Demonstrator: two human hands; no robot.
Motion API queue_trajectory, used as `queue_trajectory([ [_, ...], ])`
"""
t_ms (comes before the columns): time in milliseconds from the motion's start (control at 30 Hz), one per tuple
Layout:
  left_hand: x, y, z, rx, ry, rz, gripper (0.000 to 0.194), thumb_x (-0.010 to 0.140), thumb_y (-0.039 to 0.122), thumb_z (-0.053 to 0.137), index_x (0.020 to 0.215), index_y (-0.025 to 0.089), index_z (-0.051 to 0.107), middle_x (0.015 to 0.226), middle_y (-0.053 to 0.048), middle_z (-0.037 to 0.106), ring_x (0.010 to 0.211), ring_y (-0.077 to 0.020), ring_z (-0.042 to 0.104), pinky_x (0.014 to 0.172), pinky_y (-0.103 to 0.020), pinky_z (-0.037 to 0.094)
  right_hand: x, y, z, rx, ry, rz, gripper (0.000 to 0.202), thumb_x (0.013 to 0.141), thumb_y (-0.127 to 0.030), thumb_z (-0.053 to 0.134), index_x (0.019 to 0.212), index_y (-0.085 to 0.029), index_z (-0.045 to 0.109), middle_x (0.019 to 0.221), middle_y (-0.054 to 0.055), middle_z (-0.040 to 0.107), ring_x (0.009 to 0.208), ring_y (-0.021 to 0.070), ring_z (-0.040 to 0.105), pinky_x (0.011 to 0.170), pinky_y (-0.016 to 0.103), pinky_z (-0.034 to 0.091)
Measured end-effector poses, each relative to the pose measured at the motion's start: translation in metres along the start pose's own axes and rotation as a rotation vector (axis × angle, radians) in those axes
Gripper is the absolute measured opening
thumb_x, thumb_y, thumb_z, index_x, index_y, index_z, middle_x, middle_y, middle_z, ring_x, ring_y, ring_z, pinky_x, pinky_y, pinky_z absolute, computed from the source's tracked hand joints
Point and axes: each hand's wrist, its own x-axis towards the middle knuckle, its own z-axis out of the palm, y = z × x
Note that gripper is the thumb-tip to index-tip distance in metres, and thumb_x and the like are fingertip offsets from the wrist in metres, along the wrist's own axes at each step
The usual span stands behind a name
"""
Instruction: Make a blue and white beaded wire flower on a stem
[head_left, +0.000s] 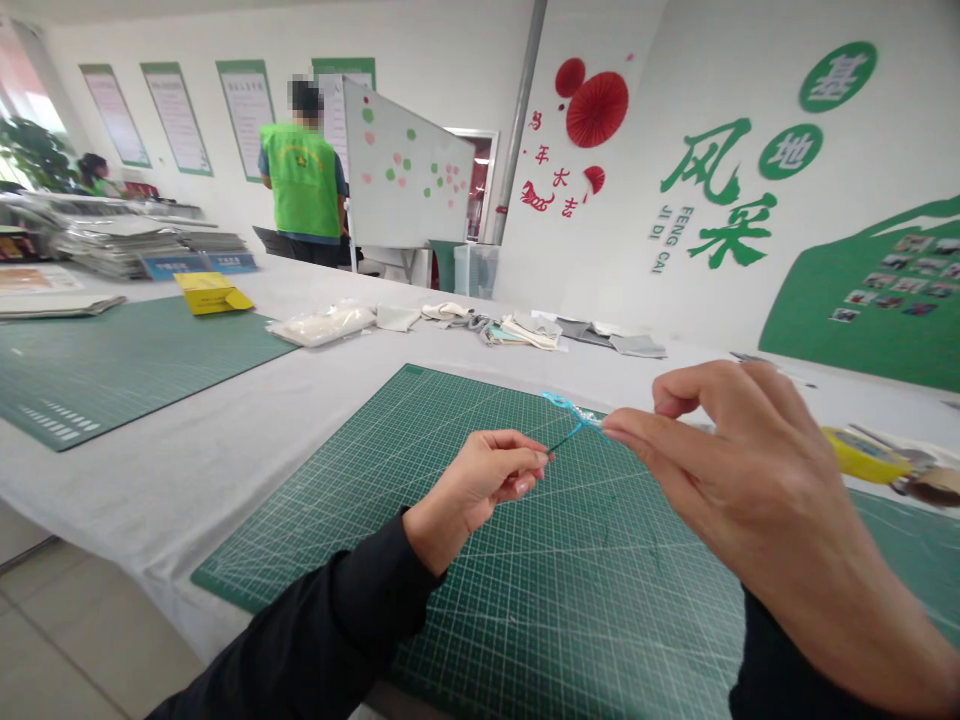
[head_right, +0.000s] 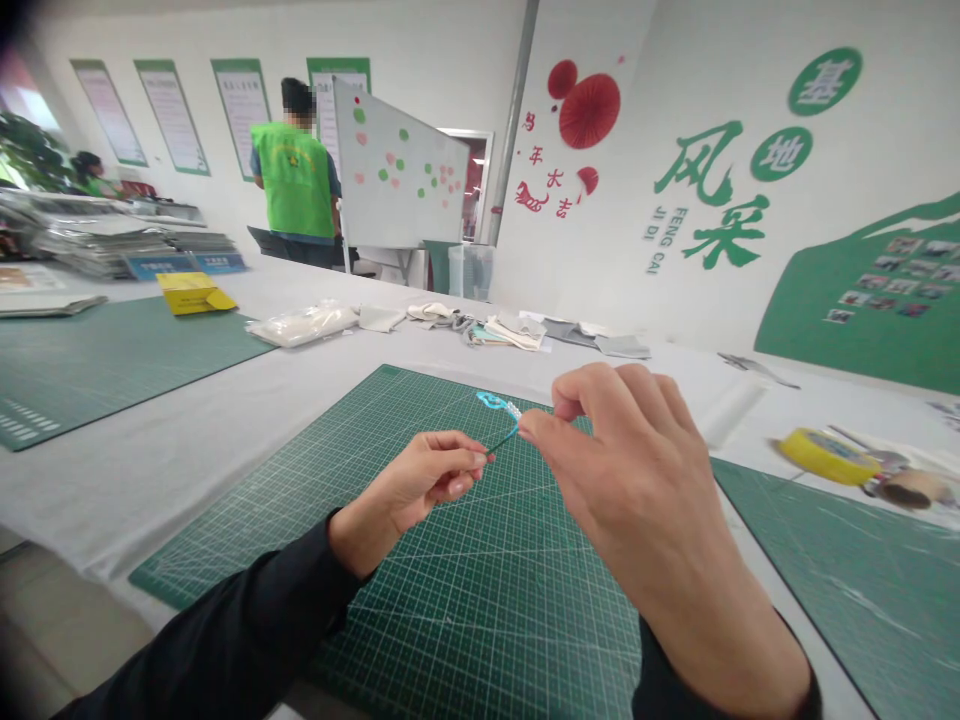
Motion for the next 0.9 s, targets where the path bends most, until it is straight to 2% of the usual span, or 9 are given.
queue_trajectory([
  [133,0.000,-0.002,-0.001,0.084,-0.021,-0.069,0.009,0.061,0.016,0.071,0.066,0.011,0.065,0.053,-0.001,0.056,0.039,-0.0028,0.039,0.038,-0.018,0.015,0.000,-0.002,0.000,-0.066,0.043,-0.021,0.013,0.088,-0.020,0.056,0.089,-0.023,0.069,0.089,0.008,0.053,0.082,0.0223,0.047,0.073,0.038,0.039],
  [267,-0.002,0.001,-0.001,0.156,-0.059,-0.114,0.006,0.060,0.012,0.069,0.064,0.011,0.064,0.051,-0.001,0.057,0.039,-0.0027,0.039,0.038,-0.018,0.017,-0.005,0.006,0.000,-0.084,0.125,0.036,0.010,0.085,-0.019,0.061,0.089,-0.023,0.069,0.089,0.008,0.054,0.082,0.0232,0.046,0.072,0.039,0.040],
  [400,-0.004,0.005,-0.002,0.200,-0.115,-0.115,0.007,0.058,0.012,0.070,0.062,0.011,0.064,0.046,0.001,0.054,0.037,-0.0039,0.039,0.037,-0.018,0.020,-0.011,0.016,0.001,-0.081,0.178,0.108,0.008,0.081,-0.022,0.067,0.088,-0.023,0.071,0.090,0.007,0.054,0.085,0.0225,0.045,0.073,0.038,0.041],
  [567,-0.003,0.007,-0.008,0.233,-0.148,-0.095,0.006,0.058,0.010,0.068,0.063,0.011,0.065,0.048,0.001,0.056,0.036,-0.0037,0.039,0.037,-0.019,0.020,-0.013,0.023,0.002,-0.133,0.277,0.110,0.011,0.074,-0.027,0.074,0.085,-0.022,0.072,0.084,0.006,0.055,0.083,0.0208,0.042,0.070,0.034,0.041],
  [767,-0.001,0.013,-0.016,0.242,-0.141,-0.054,0.005,0.061,0.011,0.069,0.065,0.011,0.067,0.047,0.001,0.055,0.037,-0.0032,0.038,0.038,-0.018,0.020,-0.014,0.027,-0.001,-0.166,0.290,0.118,0.016,0.073,-0.035,0.074,0.078,-0.020,0.072,0.082,0.006,0.056,0.080,0.0205,0.044,0.071,0.036,0.040],
  [900,0.002,0.023,-0.025,0.210,-0.098,-0.023,0.004,0.064,0.012,0.070,0.068,0.011,0.067,0.053,-0.001,0.057,0.039,-0.0029,0.039,0.038,-0.017,0.020,-0.016,0.037,-0.001,-0.164,0.210,0.118,0.025,0.076,-0.043,0.069,0.071,-0.019,0.069,0.078,0.006,0.057,0.075,0.0206,0.048,0.069,0.036,0.041],
])
